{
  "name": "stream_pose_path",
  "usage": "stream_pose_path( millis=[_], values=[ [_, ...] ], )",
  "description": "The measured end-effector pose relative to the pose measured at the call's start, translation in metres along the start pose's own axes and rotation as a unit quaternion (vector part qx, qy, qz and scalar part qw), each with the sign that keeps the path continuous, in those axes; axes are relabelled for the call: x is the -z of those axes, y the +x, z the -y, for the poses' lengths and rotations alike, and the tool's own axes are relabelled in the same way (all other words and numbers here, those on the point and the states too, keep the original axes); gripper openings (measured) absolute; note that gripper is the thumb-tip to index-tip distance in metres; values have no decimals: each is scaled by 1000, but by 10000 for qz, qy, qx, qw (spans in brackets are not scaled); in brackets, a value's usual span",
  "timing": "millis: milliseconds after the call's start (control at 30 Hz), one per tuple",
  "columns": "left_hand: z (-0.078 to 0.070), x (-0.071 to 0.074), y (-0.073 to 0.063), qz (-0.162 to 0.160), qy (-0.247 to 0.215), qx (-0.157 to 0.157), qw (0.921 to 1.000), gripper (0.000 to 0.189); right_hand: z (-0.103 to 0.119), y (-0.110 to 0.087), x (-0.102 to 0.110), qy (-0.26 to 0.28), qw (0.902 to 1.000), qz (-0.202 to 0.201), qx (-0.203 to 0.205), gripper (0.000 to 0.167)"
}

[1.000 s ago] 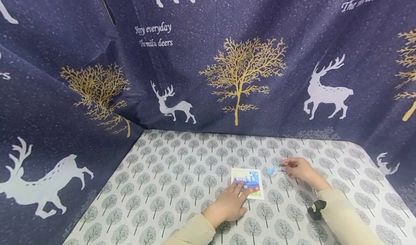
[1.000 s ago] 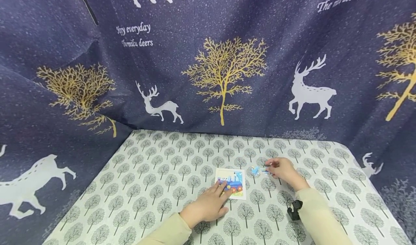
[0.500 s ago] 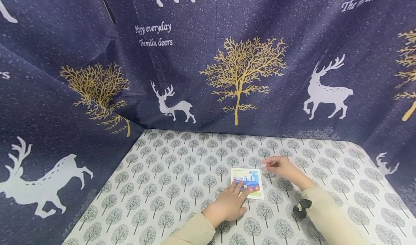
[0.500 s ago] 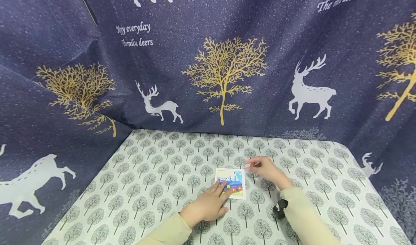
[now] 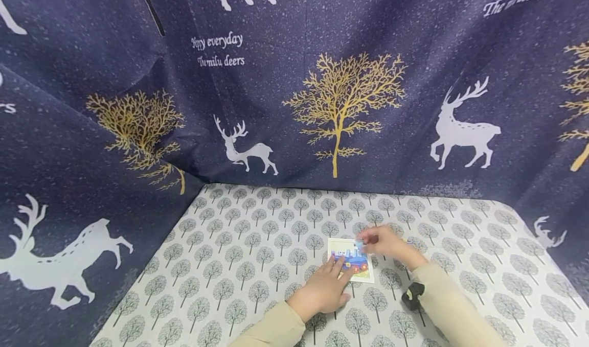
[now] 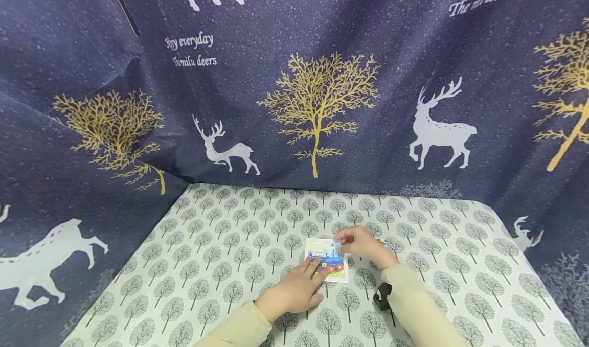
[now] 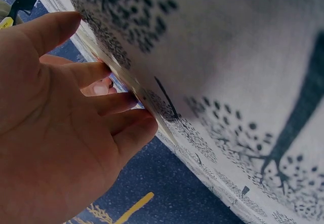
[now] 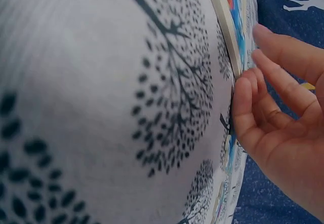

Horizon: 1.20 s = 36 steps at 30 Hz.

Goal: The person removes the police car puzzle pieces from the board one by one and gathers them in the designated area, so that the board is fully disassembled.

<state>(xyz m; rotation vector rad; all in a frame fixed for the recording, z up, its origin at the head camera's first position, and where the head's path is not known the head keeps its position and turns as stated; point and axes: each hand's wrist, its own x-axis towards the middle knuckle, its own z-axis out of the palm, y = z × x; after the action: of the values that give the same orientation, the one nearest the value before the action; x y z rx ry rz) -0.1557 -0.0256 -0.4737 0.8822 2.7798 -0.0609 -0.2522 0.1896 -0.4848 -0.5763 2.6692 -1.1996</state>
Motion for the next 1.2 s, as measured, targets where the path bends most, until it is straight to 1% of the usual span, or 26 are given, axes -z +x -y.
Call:
stream_pose_path(
  millis=[133, 267, 567, 867, 1100, 1200],
  values=[
    [0, -2, 1, -12, 30, -36, 10000, 64, 2, 1, -3, -88, 9994, 20, -330, 36],
    [1, -3, 2, -12, 85, -76, 9999, 65, 1, 1, -5, -200, 9988, 40, -444, 34],
    [0, 1, 0, -26, 248, -90, 9996, 65, 3, 2, -4, -86, 9992, 92, -384, 28],
    [2, -1, 1, -28, 194, -80, 9998, 65, 1, 1, -6, -164, 9997, 107, -149, 22],
    [1, 1, 0, -45, 64, -78, 9999, 65, 1, 1, -6, -24, 9999, 135, -63, 27],
    [1, 2, -2, -28, 77, -91, 9999, 64, 2, 1, -5, -58, 9999, 112, -32, 26]
  ],
)
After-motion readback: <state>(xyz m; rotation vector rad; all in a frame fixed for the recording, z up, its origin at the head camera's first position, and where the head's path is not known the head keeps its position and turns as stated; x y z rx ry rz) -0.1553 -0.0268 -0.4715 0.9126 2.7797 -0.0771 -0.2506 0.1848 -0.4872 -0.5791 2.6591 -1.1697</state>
